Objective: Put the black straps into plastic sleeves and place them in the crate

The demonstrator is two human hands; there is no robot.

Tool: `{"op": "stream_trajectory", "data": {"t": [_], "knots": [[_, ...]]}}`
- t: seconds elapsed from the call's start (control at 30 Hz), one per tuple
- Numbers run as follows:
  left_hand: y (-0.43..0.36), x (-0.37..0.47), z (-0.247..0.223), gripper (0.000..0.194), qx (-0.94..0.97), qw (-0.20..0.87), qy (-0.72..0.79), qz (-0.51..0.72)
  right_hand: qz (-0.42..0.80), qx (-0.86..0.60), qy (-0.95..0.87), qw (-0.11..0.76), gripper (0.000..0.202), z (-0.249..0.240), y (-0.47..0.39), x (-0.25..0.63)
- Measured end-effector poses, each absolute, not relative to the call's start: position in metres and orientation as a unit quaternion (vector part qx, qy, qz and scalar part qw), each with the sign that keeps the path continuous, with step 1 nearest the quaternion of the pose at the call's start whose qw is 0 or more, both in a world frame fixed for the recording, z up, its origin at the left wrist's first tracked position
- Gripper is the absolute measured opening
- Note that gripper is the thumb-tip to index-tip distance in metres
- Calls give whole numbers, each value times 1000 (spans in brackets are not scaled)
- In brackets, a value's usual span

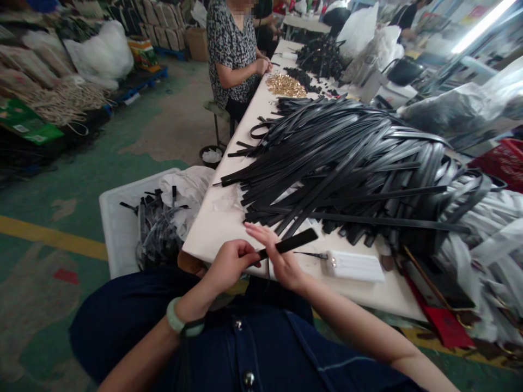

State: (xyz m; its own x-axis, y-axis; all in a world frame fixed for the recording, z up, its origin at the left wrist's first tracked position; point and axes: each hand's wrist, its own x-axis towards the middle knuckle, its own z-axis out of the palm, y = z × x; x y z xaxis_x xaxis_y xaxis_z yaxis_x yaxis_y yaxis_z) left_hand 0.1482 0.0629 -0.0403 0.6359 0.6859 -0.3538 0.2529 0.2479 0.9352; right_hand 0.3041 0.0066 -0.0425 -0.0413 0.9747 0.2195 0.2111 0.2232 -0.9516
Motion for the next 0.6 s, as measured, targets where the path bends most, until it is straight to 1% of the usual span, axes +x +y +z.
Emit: {"op": "stream_trajectory", "data": {"t": [0.07, 0.17, 0.23, 0.27, 0.3, 0.33, 0.4, 0.43, 0.47, 0.5, 0.53, 0.57, 0.6], "knots": [[64, 153, -35, 36, 580, 715, 347, 177, 414, -465, -600, 503, 56, -49, 4, 291], [70, 148, -26, 63, 558, 767, 278, 151, 462, -460, -528, 544, 58, -51, 5, 278], [77, 134, -23, 75, 548, 805, 216, 66, 521, -455, -443, 570, 64, -41, 11, 281], [81, 124, -23, 77, 548, 817, 181, 2, 547, -452, -387, 589, 67, -33, 15, 288], [84, 113, -26, 74, 554, 816, 152, -67, 560, -451, -334, 609, 66, -22, 19, 297], [87, 102, -31, 66, 568, 802, 132, -128, 562, -448, -292, 631, 65, -10, 23, 310], [91, 82, -42, 40, 624, 742, 149, -195, 529, -430, -258, 684, 63, 16, 27, 342], [91, 74, -47, 31, 660, 700, 193, -193, 501, -417, -268, 710, 64, 29, 28, 357], [90, 68, -50, 28, 701, 643, 260, -166, 464, -407, -291, 731, 64, 39, 29, 370], [89, 64, -51, 28, 744, 563, 340, -121, 424, -409, -321, 742, 64, 47, 29, 378], [87, 62, -50, 28, 782, 459, 416, -71, 389, -427, -356, 734, 63, 52, 28, 382], [84, 63, -46, 26, 813, 343, 470, -26, 371, -460, -399, 701, 59, 53, 28, 379], [81, 65, -40, 24, 839, 230, 494, 4, 368, -498, -446, 646, 51, 51, 29, 370]]}}
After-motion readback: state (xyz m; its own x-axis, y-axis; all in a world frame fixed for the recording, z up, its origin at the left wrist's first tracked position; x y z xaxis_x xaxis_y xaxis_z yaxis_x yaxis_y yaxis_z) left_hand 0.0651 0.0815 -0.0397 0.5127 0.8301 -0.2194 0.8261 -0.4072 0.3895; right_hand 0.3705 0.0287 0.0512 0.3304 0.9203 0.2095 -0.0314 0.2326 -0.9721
